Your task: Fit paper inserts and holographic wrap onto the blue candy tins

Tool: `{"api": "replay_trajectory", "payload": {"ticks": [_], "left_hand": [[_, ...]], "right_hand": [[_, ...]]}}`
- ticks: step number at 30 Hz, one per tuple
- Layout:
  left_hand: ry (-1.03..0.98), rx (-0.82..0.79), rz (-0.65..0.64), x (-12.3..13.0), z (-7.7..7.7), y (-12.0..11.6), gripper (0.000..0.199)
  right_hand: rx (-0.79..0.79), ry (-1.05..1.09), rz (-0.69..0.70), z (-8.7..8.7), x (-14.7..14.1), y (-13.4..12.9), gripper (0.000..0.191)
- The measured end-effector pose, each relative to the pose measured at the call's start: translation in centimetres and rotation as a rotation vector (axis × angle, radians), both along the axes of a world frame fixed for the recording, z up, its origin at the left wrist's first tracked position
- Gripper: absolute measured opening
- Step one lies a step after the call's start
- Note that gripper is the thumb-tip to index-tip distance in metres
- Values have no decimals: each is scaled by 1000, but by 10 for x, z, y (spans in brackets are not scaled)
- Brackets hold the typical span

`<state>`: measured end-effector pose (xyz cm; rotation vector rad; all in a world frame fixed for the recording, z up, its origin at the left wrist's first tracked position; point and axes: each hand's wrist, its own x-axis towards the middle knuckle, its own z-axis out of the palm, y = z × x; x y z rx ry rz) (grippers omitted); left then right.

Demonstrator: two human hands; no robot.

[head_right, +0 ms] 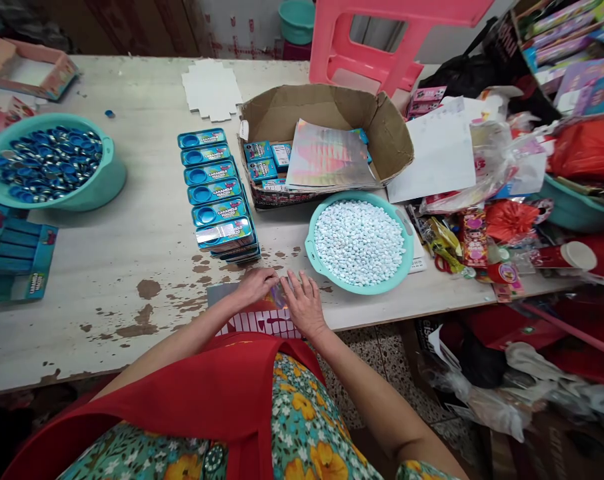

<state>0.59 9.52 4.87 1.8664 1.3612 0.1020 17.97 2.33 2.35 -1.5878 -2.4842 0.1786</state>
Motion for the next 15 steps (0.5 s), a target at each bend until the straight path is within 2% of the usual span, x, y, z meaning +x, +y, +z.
{"api": "replay_trajectory", "payload": {"ticks": [3, 6, 9, 11, 13, 15], "left_hand": [[-10, 0, 13, 0, -5, 0, 28], [24, 23, 11, 1, -14, 0, 27], [134, 34, 29, 2, -22, 2, 28], [148, 36, 72, 2, -21, 2, 27], [-5, 51, 140, 2, -10, 0, 30], [-320, 0, 156, 3, 8, -5, 37]], "right_hand": [[4, 46, 13, 3, 3, -2, 37], [2, 125, 32, 16, 7, 0, 19], [-53, 191, 26, 41, 12, 7, 17], [-101, 268, -28, 62, 15, 13, 19], [-161, 385, -99, 83, 16, 19, 19], [-237, 500, -157, 101, 17, 24, 18]]}}
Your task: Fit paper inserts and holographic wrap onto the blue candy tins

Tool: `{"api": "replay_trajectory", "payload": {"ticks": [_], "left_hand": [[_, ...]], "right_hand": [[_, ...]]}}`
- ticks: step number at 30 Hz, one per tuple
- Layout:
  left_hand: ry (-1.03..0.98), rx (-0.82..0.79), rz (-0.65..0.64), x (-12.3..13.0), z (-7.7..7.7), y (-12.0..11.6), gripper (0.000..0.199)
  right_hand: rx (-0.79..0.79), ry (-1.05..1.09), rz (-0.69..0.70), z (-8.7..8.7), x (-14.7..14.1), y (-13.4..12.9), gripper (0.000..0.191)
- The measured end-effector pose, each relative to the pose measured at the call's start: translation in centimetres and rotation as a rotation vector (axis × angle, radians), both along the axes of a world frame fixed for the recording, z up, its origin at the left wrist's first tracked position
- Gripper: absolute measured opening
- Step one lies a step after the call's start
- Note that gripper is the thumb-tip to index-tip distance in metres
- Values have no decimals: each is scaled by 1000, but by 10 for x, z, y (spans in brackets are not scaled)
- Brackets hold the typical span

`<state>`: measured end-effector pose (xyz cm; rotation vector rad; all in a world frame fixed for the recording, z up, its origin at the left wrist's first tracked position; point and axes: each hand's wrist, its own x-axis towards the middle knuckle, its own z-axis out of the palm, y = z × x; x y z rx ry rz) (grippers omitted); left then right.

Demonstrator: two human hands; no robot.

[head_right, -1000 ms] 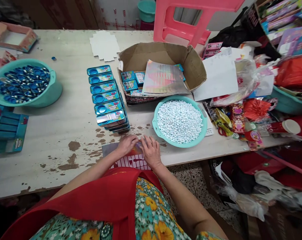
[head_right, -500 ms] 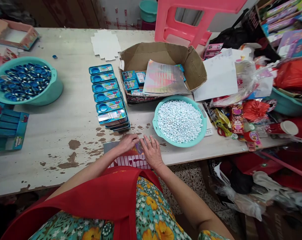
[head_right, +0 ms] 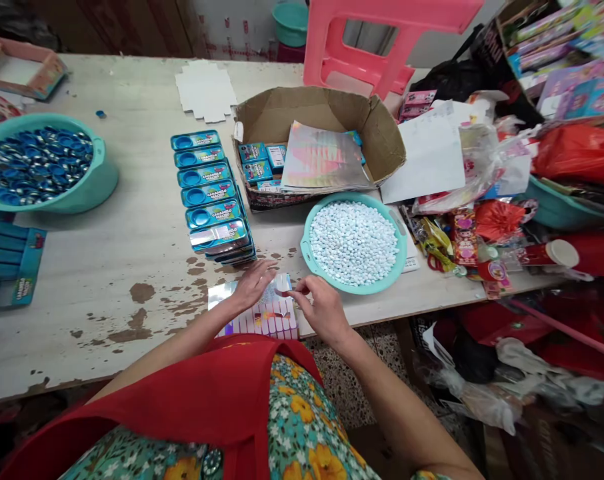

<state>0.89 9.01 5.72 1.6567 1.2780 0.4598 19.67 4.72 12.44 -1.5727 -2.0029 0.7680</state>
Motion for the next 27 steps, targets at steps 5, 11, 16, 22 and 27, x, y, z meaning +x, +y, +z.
{"api": "replay_trajectory", "payload": {"ticks": [5, 11, 16, 22, 27], "left_hand": [[-392, -297, -79, -1, 55, -20, 29], [-131, -62, 150, -43, 117, -24, 29], [-111, 102, 330, -70, 148, -32, 22], [-278, 395, 447, -62, 159, -37, 70], [-255, 236, 294, -70, 172, -25, 20]], "right_hand": [[-127, 164, -91, 28, -2, 6, 17], [-38, 228, -164, 54, -21, 30, 16], [-134, 358, -52, 85, -42, 51, 20], [-155, 460, 23, 112, -52, 43, 17], [-173, 461, 123, 124, -63, 37, 15]]}}
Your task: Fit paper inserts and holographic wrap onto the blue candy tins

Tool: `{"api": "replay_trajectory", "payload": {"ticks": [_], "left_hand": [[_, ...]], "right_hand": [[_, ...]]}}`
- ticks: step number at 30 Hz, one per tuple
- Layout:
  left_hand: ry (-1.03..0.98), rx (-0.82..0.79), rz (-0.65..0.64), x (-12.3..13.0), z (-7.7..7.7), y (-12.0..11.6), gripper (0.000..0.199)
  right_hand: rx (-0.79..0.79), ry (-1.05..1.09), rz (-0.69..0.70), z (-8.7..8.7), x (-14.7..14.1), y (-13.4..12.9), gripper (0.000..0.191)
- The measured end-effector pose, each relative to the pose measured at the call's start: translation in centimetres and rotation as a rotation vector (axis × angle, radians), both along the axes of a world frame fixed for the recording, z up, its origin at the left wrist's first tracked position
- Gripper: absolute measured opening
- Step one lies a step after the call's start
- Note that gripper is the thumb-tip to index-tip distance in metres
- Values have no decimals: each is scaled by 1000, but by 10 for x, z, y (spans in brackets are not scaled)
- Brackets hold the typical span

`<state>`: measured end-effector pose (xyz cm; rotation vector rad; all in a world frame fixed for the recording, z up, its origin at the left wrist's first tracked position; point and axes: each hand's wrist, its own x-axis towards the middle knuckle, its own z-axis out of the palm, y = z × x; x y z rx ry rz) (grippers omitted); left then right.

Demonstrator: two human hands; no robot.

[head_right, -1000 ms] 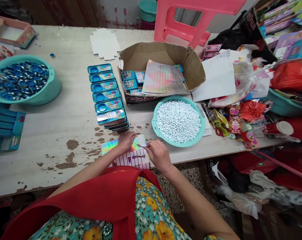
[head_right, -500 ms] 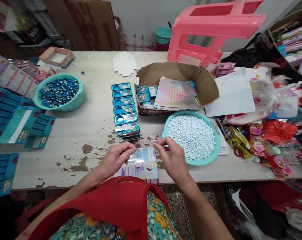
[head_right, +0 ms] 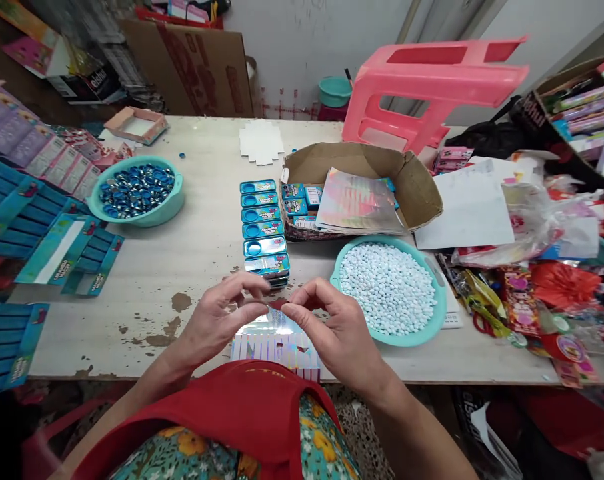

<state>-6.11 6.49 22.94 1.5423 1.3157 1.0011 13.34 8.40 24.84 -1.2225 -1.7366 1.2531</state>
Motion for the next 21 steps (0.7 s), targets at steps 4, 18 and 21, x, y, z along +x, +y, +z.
{"api": "replay_trajectory", "payload": {"ticks": [4, 18, 21], "left_hand": [[-81, -170, 38, -10, -2, -1, 17], [94, -291, 131, -55, -13, 55, 37], [81, -305, 172, -54, -24, 64, 36]], "right_hand": [[-5, -32, 24, -4, -15, 10, 17], [113, -346, 126, -18, -55, 96, 20], [138, -406, 135, -22, -59, 110, 19]]}}
